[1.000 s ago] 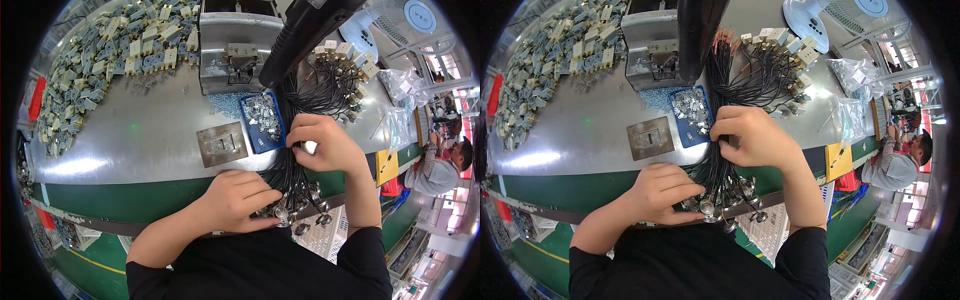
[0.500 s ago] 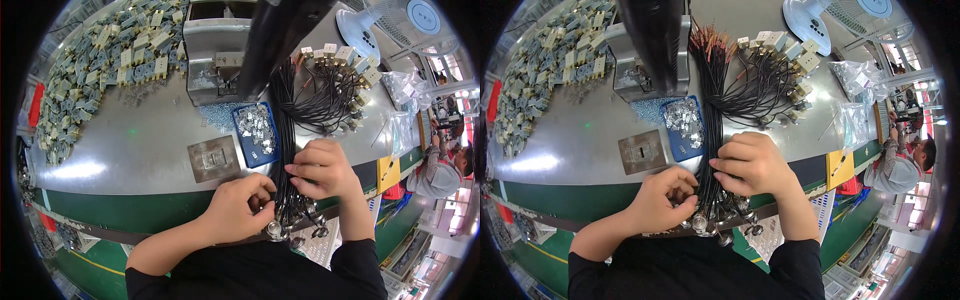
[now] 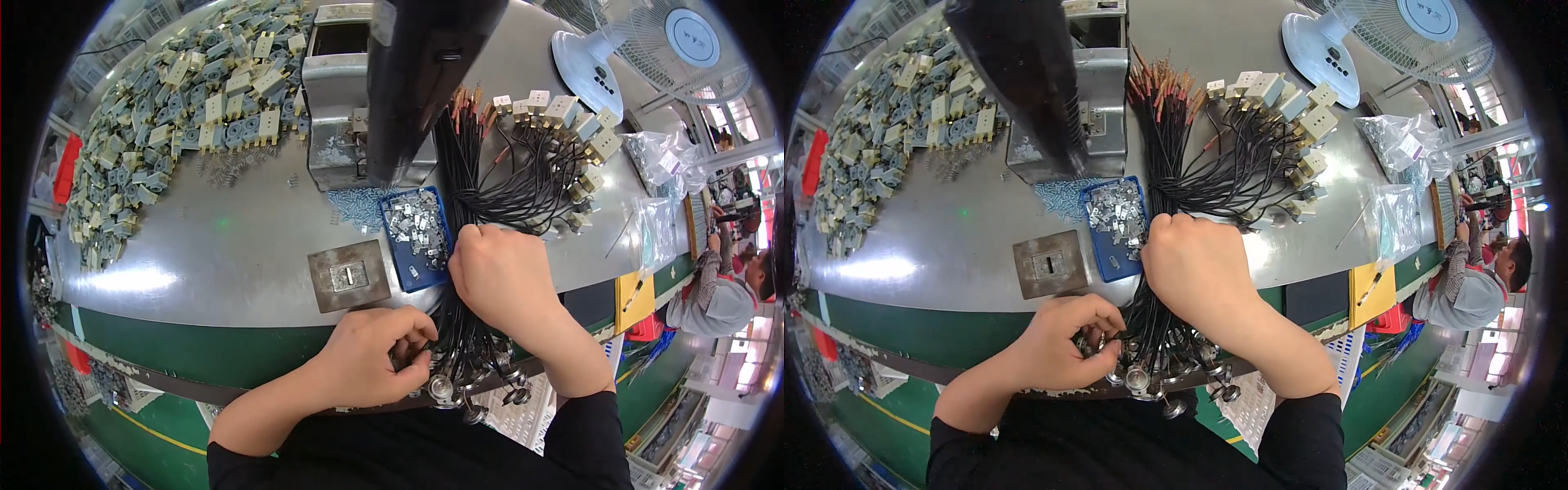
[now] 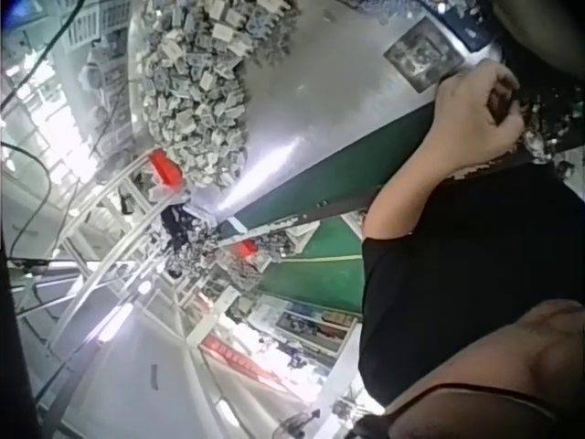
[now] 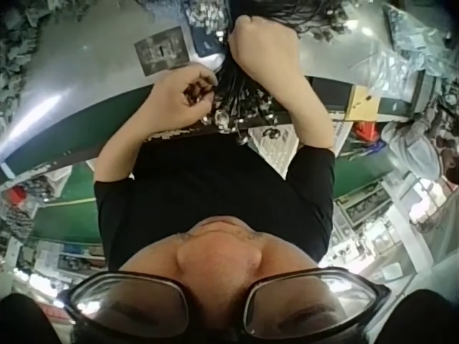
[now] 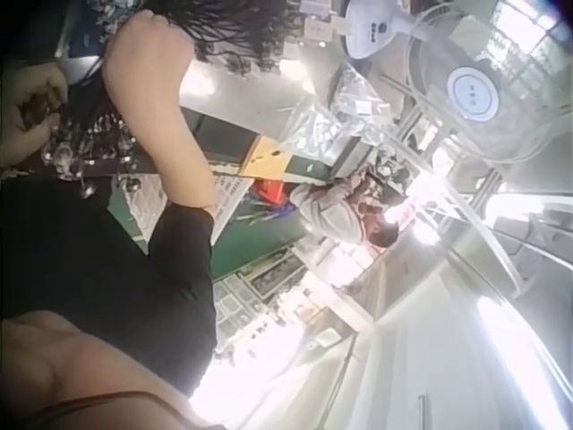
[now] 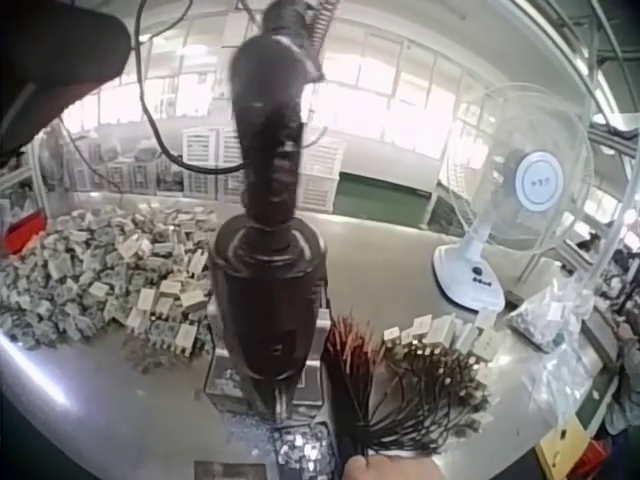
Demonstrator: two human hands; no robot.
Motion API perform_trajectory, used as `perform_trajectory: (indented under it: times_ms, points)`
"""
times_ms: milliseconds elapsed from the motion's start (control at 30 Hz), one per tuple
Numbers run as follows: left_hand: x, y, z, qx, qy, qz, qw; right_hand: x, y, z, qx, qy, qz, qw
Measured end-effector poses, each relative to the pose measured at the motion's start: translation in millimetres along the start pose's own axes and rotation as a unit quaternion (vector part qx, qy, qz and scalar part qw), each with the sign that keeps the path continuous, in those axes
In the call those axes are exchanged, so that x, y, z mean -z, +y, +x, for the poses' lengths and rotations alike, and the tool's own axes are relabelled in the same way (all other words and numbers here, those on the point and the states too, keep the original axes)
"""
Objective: Assembling wire harnesses into metal components using a handheld power tool on a factory production line.
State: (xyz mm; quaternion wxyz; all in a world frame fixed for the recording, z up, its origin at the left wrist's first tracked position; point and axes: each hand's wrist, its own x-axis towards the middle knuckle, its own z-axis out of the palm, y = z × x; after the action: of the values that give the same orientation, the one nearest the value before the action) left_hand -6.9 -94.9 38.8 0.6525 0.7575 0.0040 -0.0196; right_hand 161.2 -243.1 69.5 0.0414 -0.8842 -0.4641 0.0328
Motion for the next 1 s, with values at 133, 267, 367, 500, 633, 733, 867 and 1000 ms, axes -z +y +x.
perform_trajectory:
  times_ms: [133,267,367,500,633,733,867,1000]
  points:
    - [3.6,-3.2,-4.4,-0.044,0.012,0.087,0.995,1.0,-4.3,-0.9,-0.001,-0.011,-0.017,1.0]
    - [7.2,0.3,-4.3,-0.066,-0.037,0.09,0.993,-2.4,-2.6,-3.9,-0.012,0.016,0.053,0.998]
    - [2.9,-6.4,-7.4,-0.093,-0.026,0.109,0.989,2.9,-7.1,-6.9,-0.042,0.004,0.062,0.997]
    - [0.1,-9.4,-7.7,-0.131,-0.002,0.131,0.983,3.6,-7.6,-4.6,-0.037,0.002,0.042,0.998]
    - [1.2,-9.7,-9.1,-0.185,0.06,0.164,0.967,8.5,-0.8,-3.5,-0.067,0.025,0.253,0.965]
    - [-0.2,-10.7,-5.4,-0.234,0.054,0.143,0.96,-4.9,11.8,-9.0,-0.193,-0.007,0.476,0.858]
    - [-0.3,-7.5,-7.9,-0.226,0.022,0.192,0.955,-18.0,8.3,-13.1,-0.214,0.018,0.558,0.801]
    - [-7.5,-2.3,-6.9,-0.186,0.016,0.178,0.966,-12.1,-6.1,-19.4,-0.186,0.014,0.482,0.856]
